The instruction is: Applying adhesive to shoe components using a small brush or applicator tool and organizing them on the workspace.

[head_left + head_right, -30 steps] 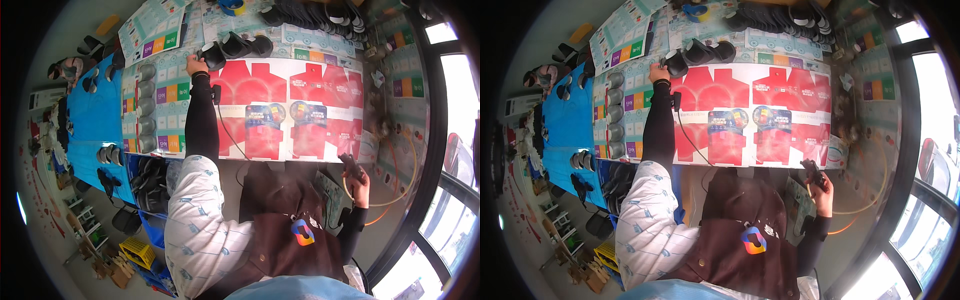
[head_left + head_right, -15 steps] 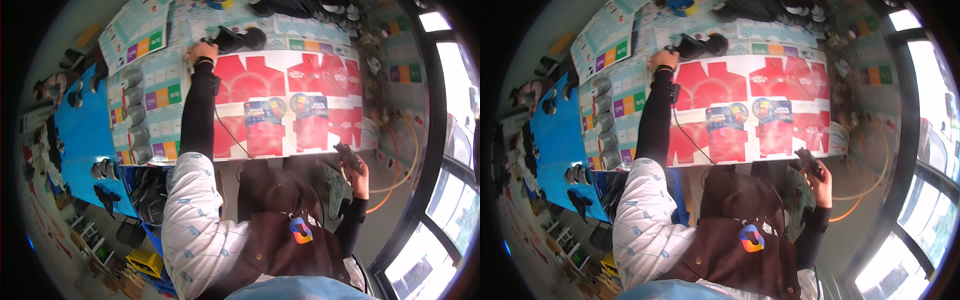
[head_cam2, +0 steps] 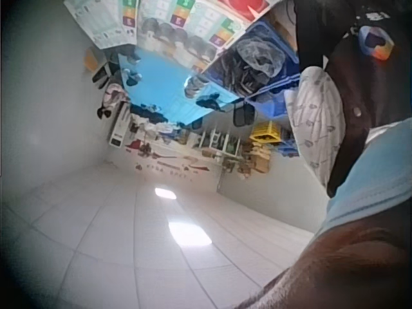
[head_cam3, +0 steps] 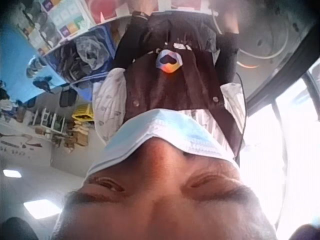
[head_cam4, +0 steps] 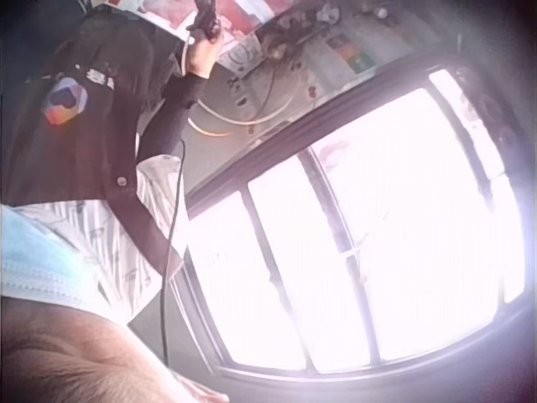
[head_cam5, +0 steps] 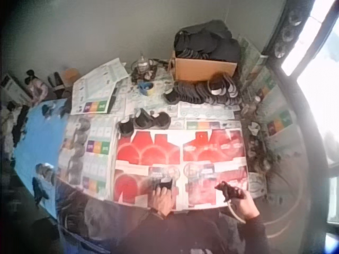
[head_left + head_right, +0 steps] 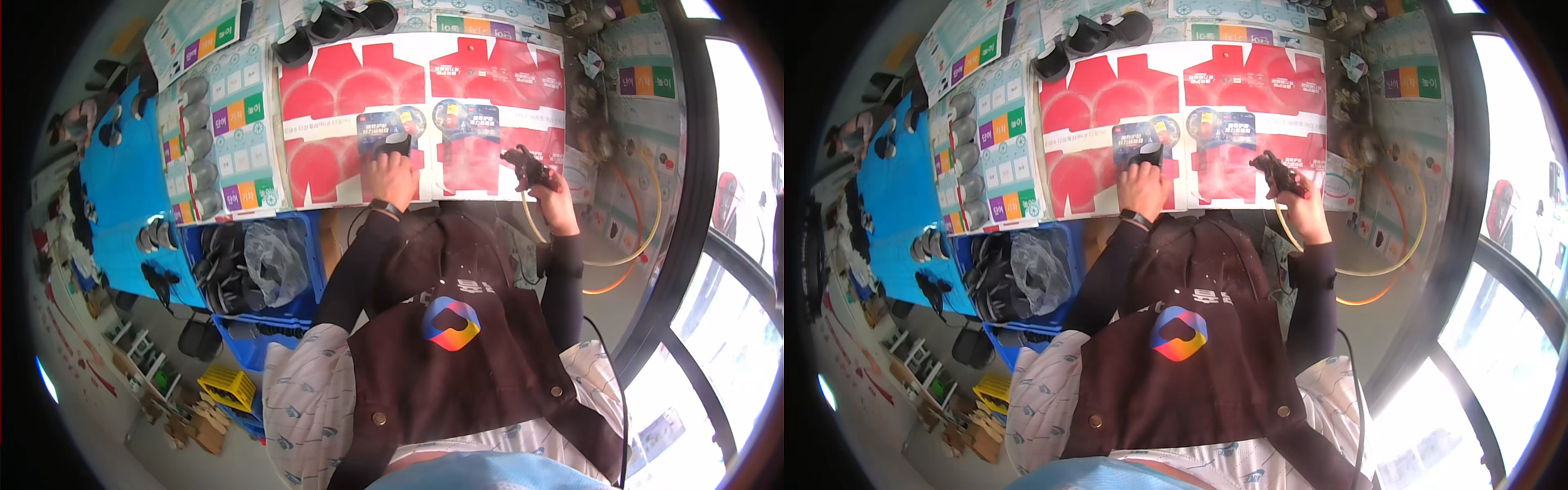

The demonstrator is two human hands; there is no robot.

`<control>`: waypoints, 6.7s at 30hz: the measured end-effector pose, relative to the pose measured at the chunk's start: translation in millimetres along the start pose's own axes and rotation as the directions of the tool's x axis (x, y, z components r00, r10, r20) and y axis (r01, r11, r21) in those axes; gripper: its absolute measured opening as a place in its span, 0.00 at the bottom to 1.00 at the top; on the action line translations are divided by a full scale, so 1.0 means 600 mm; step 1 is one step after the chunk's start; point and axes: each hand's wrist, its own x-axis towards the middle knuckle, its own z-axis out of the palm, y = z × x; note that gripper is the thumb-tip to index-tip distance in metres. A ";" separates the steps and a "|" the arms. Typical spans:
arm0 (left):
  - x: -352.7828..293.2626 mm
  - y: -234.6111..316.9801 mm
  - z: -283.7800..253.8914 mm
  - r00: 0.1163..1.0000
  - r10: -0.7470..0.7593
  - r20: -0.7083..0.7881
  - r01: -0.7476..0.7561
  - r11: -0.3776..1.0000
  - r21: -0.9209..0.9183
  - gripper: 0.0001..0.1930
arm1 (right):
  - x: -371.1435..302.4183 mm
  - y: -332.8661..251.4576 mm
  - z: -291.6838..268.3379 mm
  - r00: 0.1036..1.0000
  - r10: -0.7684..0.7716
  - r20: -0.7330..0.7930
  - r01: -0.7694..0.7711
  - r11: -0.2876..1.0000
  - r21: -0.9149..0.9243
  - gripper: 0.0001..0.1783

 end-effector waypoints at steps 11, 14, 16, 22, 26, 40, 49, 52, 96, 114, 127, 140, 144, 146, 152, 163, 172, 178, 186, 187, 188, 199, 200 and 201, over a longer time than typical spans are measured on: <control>-0.013 -0.058 0.112 0.763 -0.590 0.266 0.636 0.609 -0.474 0.32 | 0.036 -0.061 -0.033 0.989 -0.009 0.147 0.011 1.000 -0.014 0.19; 0.001 -0.062 0.120 0.678 -0.619 0.397 0.734 0.601 -0.316 0.28 | 0.041 -0.061 -0.037 0.986 0.010 0.168 -0.011 1.000 0.005 0.18; 0.003 -0.068 0.111 0.730 -0.556 0.398 0.677 0.668 -0.308 0.21 | 0.047 -0.055 -0.030 0.983 0.011 0.185 -0.010 1.000 -0.005 0.17; 0.056 -0.076 0.061 0.784 -0.566 0.255 0.615 0.649 -0.448 0.16 | 0.073 -0.033 0.047 0.971 -0.083 0.223 0.095 0.995 -0.041 0.20; 0.082 -0.145 0.080 0.800 -0.558 0.222 0.593 0.677 -0.436 0.15 | 0.085 -0.074 0.137 0.979 0.027 0.202 0.031 0.959 -0.281 0.23; 0.136 -0.245 0.109 0.807 -0.447 0.386 0.583 0.709 -0.397 0.18 | 0.130 -0.163 0.318 0.985 -0.132 0.115 0.173 0.825 -0.539 0.13; 0.121 -0.266 0.129 0.757 -0.463 0.462 0.644 0.405 -0.649 0.20 | 0.203 -0.139 0.363 0.974 -0.204 0.095 0.224 0.826 -0.517 0.15; 0.097 -0.291 0.162 0.709 -0.497 0.500 0.668 0.246 -0.703 0.18 | 0.199 -0.146 0.365 0.910 -0.354 0.215 0.408 0.680 -0.608 0.17; 0.105 -0.263 0.135 0.700 -0.473 0.535 0.676 0.197 -0.710 0.18 | 0.188 -0.122 0.336 0.933 -0.207 0.293 0.343 0.753 -0.561 0.18; 0.114 -0.249 0.128 0.701 -0.513 0.496 0.681 0.277 -0.678 0.17 | 0.183 -0.139 0.334 0.980 -0.158 0.120 0.197 0.694 -0.692 0.12; 0.113 -0.255 0.129 0.736 -0.462 0.496 0.664 0.348 -0.662 0.19 | 0.170 -0.106 0.341 0.987 -0.054 0.151 0.151 0.639 -0.754 0.17; 0.118 -0.252 0.093 0.730 -0.512 0.452 0.678 0.457 -0.577 0.23 | 0.215 -0.077 0.340 0.977 -0.043 0.210 0.105 0.950 -0.295 0.19; 0.124 -0.238 0.073 0.699 -0.497 0.515 0.703 0.347 -0.620 0.22 | 0.217 -0.109 0.351 0.979 0.061 0.195 0.012 0.937 -0.349 0.18; 0.121 -0.247 0.052 0.698 -0.476 0.535 0.690 0.244 -0.682 0.21 | 0.225 -0.109 0.351 0.991 0.095 0.097 -0.073 0.976 -0.204 0.17; 0.051 -0.337 0.012 0.575 -0.536 0.618 0.729 -0.006 -0.684 0.18 | 0.254 -0.102 0.311 0.963 -0.047 0.267 0.097 0.979 -0.178 0.15; 0.050 -0.316 -0.046 0.504 -0.524 0.686 0.754 -0.119 -0.645 0.18 | 0.278 -0.083 0.281 0.922 0.029 0.386 0.041 0.984 -0.171 0.18; 0.075 -0.314 -0.042 0.502 -0.486 0.715 0.792 -0.074 -0.606 0.16 | 0.290 -0.066 0.289 0.934 0.010 0.358 0.042 0.990 -0.137 0.17; 0.065 -0.322 -0.039 0.500 -0.476 0.723 0.793 -0.083 -0.603 0.16 | 0.281 -0.094 0.278 0.936 0.029 0.352 0.058 0.970 -0.235 0.17; 0.073 -0.321 -0.036 0.489 -0.483 0.726 0.803 -0.075 -0.591 0.16 | 0.279 -0.081 0.274 0.890 0.107 0.442 0.034 0.954 -0.299 0.17; 0.073 -0.322 -0.036 0.489 -0.483 0.726 0.805 -0.070 -0.589 0.16 | 0.278 -0.080 0.275 0.889 0.107 0.445 0.036 0.953 -0.300 0.17; 0.075 -0.320 -0.036 0.489 -0.482 0.727 0.805 -0.071 -0.589 0.16 | 0.279 -0.074 0.274 0.915 0.043 0.402 0.066 0.965 -0.253 0.17; 0.105 -0.307 -0.010 0.517 -0.441 0.734 0.810 -0.026 -0.586 0.15 | 0.267 -0.063 0.282 0.879 0.092 0.467 0.104 0.921 -0.376 0.16; 0.106 -0.311 -0.006 0.514 -0.445 0.733 0.810 -0.029 -0.586 0.15 | 0.263 -0.069 0.280 0.877 0.092 0.471 0.106 0.920 -0.377 0.16; 0.106 -0.315 -0.002 0.519 -0.438 0.734 0.814 -0.007 -0.581 0.15 | 0.258 -0.074 0.276 0.880 0.046 0.472 0.167 0.901 -0.399 0.16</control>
